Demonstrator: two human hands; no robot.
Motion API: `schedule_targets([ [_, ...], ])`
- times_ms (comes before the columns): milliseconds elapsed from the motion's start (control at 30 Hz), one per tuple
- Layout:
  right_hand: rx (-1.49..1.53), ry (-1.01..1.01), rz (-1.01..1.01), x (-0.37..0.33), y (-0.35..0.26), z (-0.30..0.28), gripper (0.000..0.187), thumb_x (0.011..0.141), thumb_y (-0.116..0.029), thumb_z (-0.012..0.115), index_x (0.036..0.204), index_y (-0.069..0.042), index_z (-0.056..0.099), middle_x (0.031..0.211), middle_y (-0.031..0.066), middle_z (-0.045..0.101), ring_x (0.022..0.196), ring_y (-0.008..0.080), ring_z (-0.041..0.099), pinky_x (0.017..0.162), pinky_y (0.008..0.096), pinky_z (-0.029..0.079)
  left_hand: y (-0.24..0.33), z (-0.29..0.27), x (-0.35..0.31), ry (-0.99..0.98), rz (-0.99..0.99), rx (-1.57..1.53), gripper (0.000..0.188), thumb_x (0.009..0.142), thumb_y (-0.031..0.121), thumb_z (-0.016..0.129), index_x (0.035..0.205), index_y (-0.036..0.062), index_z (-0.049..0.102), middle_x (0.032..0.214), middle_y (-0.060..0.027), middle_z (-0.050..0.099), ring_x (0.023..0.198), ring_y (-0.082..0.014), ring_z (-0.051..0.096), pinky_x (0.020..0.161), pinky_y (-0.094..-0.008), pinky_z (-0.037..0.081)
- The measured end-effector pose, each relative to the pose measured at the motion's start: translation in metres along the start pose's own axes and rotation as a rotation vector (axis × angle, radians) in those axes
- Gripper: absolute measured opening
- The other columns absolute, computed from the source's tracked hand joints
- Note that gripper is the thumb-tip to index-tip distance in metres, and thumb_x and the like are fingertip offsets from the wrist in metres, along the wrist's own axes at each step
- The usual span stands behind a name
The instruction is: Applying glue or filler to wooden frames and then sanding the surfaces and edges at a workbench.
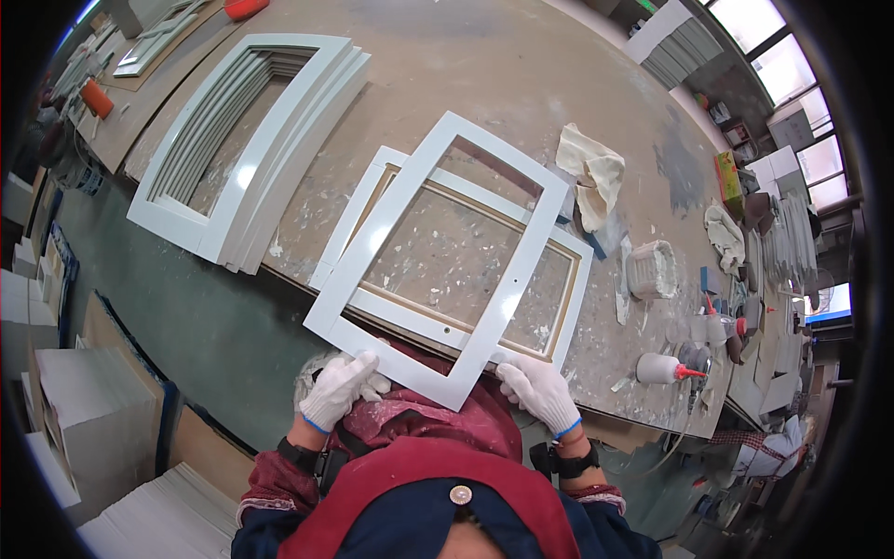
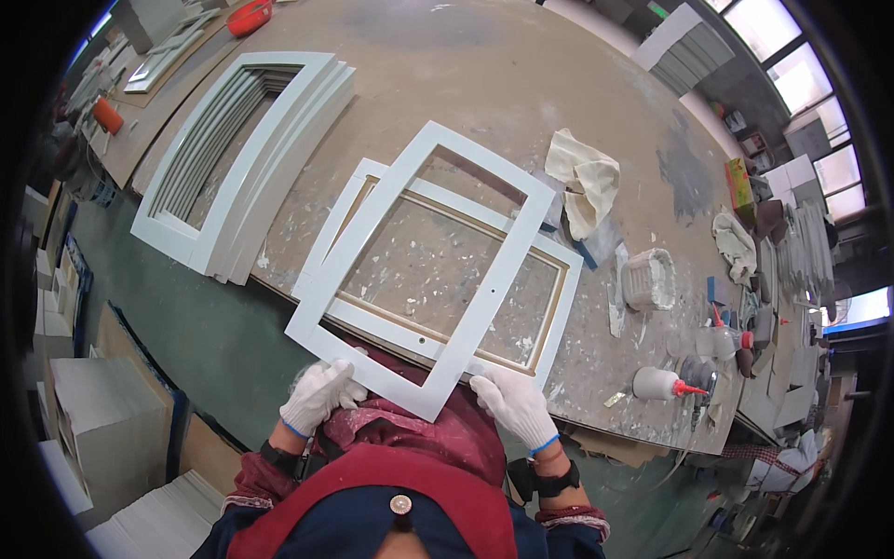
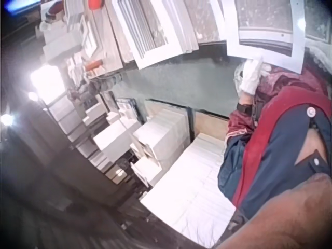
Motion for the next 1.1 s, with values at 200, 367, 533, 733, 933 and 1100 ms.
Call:
schedule_targets([
  [200,0.252,-0.08,0.034,-0.009,0.025,0.016,0.031,0.098,-0.029,0.05,0.1,-0.002,0.066,0.079,0.003,0.065,0.069,0.0114,0.061,0.064,0.0271,0.052,0.011,0.03,0.003,-0.137,0.082,-0.221,0.049,0.1,0.02,0.06,0.138,-0.0078,0.048,0.122,-0.0163,0.059,0.107,-0.0254,0.065,0.085,-0.0393,0.06],
  [367,0.311,-0.148,0.055,-0.004,0.039,0.031,0.032,0.099,-0.027,0.05,0.109,-0.001,0.065,0.084,0.0037,0.065,0.073,0.0109,0.06,0.066,0.027,0.053,0.005,0.026,0.009,-0.164,0.07,-0.288,0.046,0.098,0.015,0.061,0.137,-0.007,0.049,0.122,-0.0166,0.061,0.106,-0.0264,0.066,0.085,-0.0389,0.06],
  [533,0.433,-0.203,0.053,0.002,0.047,0.033,0.034,0.1,-0.026,0.049,0.116,0.001,0.063,0.088,0.0061,0.067,0.075,0.0126,0.062,0.067,0.0281,0.054,0.005,0.025,0.012,-0.136,0.056,-0.307,0.045,0.097,0.012,0.062,0.136,-0.0063,0.05,0.12,-0.0181,0.064,0.102,-0.0261,0.068,0.083,-0.0366,0.061],
  [733,0.453,-0.206,0.065,0.003,0.048,0.034,0.035,0.101,-0.027,0.048,0.117,0.0,0.063,0.091,0.0077,0.068,0.075,0.0134,0.062,0.067,0.0288,0.055,0.004,0.026,0.015,-0.152,0.032,-0.324,0.046,0.096,0.014,0.064,0.135,-0.0061,0.05,0.122,-0.021,0.064,0.106,-0.0283,0.068,0.084,-0.0389,0.061],
  [933,0.475,-0.213,0.083,0.004,0.045,0.033,0.035,0.101,-0.026,0.048,0.117,0.0,0.063,0.091,0.0086,0.068,0.075,0.014,0.062,0.066,0.0289,0.054,0.008,0.029,0.015,-0.183,0.036,-0.33,0.047,0.096,0.015,0.064,0.135,-0.0058,0.05,0.122,-0.0221,0.063,0.107,-0.0305,0.067,0.085,-0.0398,0.061],
  [1100,0.444,-0.223,0.085,0.005,0.043,0.032,0.035,0.101,-0.026,0.048,0.116,0.001,0.064,0.091,0.0087,0.068,0.074,0.0142,0.063,0.066,0.0287,0.054,0.007,0.028,0.015,-0.197,0.061,-0.325,0.047,0.095,0.014,0.064,0.136,-0.0061,0.05,0.122,-0.0221,0.063,0.108,-0.031,0.066,0.087,-0.0418,0.06],
])
Point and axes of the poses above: each hand's wrist, its own x-axis towards the middle knuckle, its own z-axis out of the palm, y = z × x, the point moved 4 cm from there along x, towards the middle knuckle
